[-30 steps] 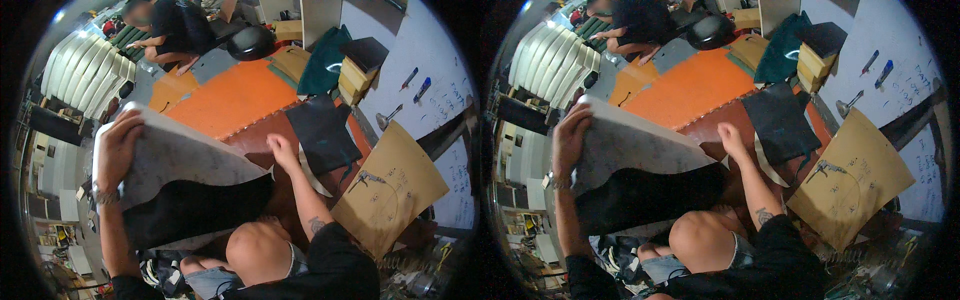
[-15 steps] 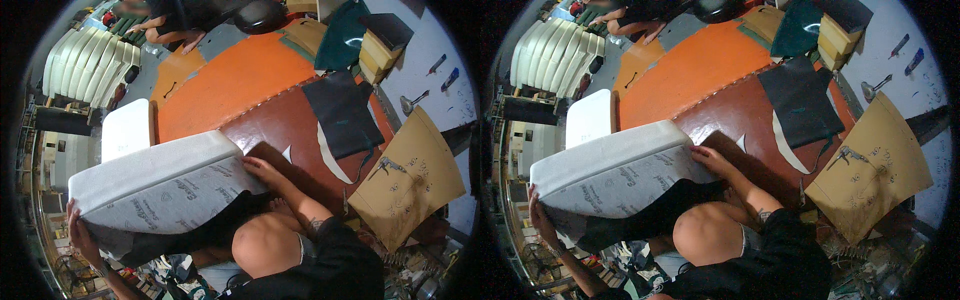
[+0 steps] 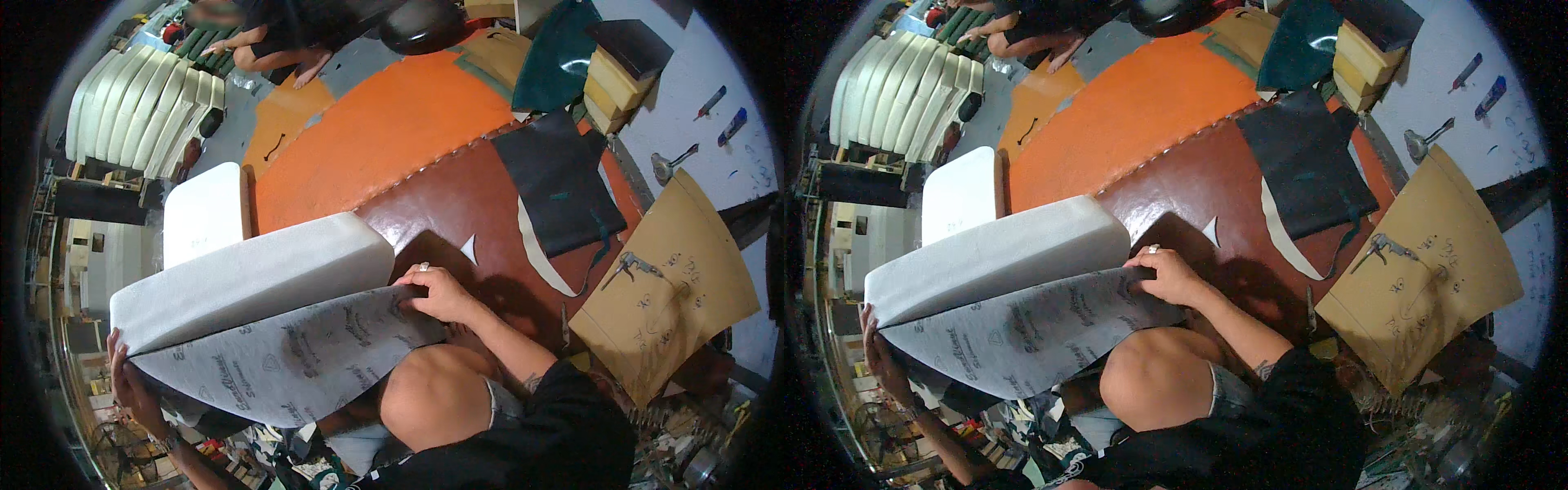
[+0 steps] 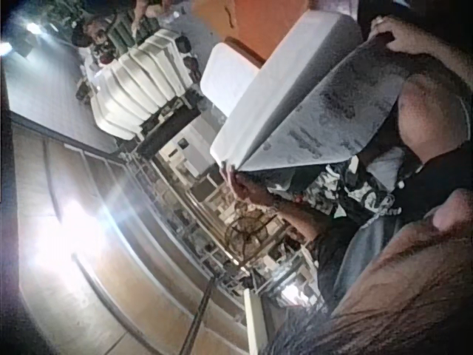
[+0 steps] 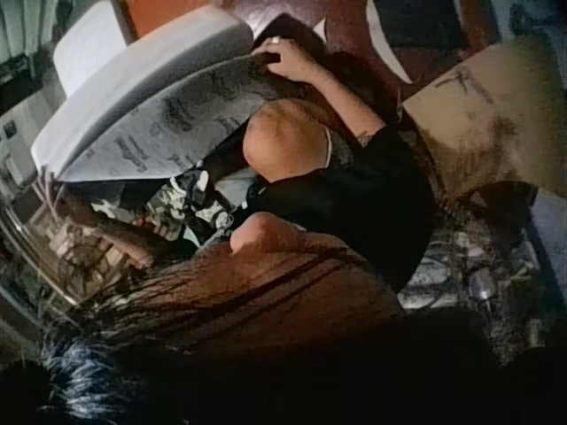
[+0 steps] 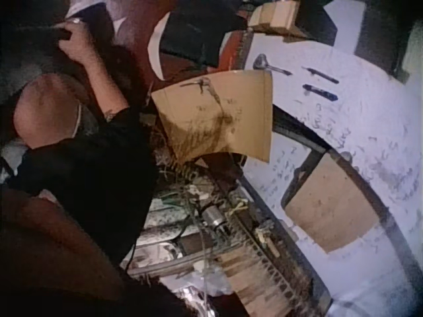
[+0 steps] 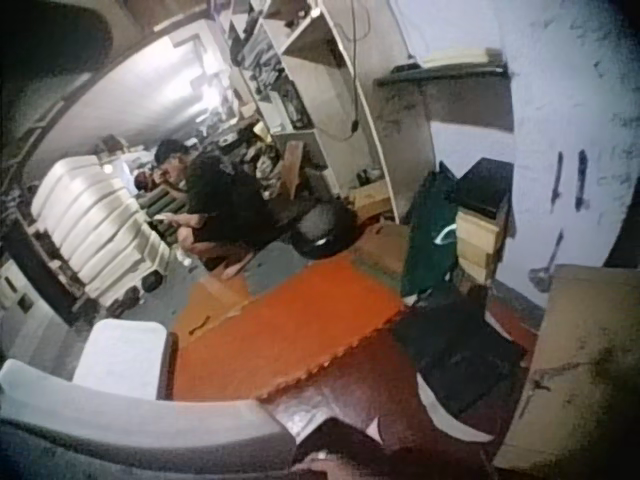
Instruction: The person fits a black fabric cover over a white foam seat cushion, smoothing the material and tucking the edges. They then use a staple gun to secure the fabric to the underside of the cushion.
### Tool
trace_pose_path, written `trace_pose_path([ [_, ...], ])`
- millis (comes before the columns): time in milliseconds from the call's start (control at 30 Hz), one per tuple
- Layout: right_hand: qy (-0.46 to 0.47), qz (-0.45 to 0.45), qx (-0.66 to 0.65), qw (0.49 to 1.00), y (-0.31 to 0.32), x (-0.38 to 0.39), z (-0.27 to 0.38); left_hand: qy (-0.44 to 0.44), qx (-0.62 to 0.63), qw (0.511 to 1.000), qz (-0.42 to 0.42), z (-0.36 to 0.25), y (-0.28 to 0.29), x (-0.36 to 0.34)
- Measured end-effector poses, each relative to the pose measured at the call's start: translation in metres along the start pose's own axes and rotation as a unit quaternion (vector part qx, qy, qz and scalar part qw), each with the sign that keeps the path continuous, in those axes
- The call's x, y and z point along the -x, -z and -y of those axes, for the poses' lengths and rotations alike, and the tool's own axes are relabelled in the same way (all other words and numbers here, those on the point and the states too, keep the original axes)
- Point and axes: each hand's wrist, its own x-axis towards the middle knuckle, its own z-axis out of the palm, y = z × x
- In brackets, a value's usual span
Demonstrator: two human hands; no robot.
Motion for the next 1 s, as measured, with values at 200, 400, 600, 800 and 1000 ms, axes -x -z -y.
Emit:
trace_pose_path([
  [200,0.069,-0.234,0.204,0.948,-0.043,-0.050,-0.014,0.014,-0.009,1.000,-0.004,0.001,0.007,0.008],
  [400,0.014,-0.086,-0.157,0.984,-0.051,-0.060,-0.023,0.055,0.011,0.997,-0.046,0.024,0.033,0.038],
  [600,-0.063,-0.073,-0.251,0.963,-0.074,-0.063,-0.029,0.088,0.030,0.992,-0.083,0.063,0.050,0.065],
  [800,-0.082,0.041,-0.246,0.965,-0.079,-0.075,-0.015,0.085,-0.004,0.991,-0.104,0.078,0.060,0.084],
  [1000,0.146,-0.190,0.192,0.952,-0.092,-0.096,0.019,0.072,0.019,0.992,-0.101,0.083,0.064,0.092],
])
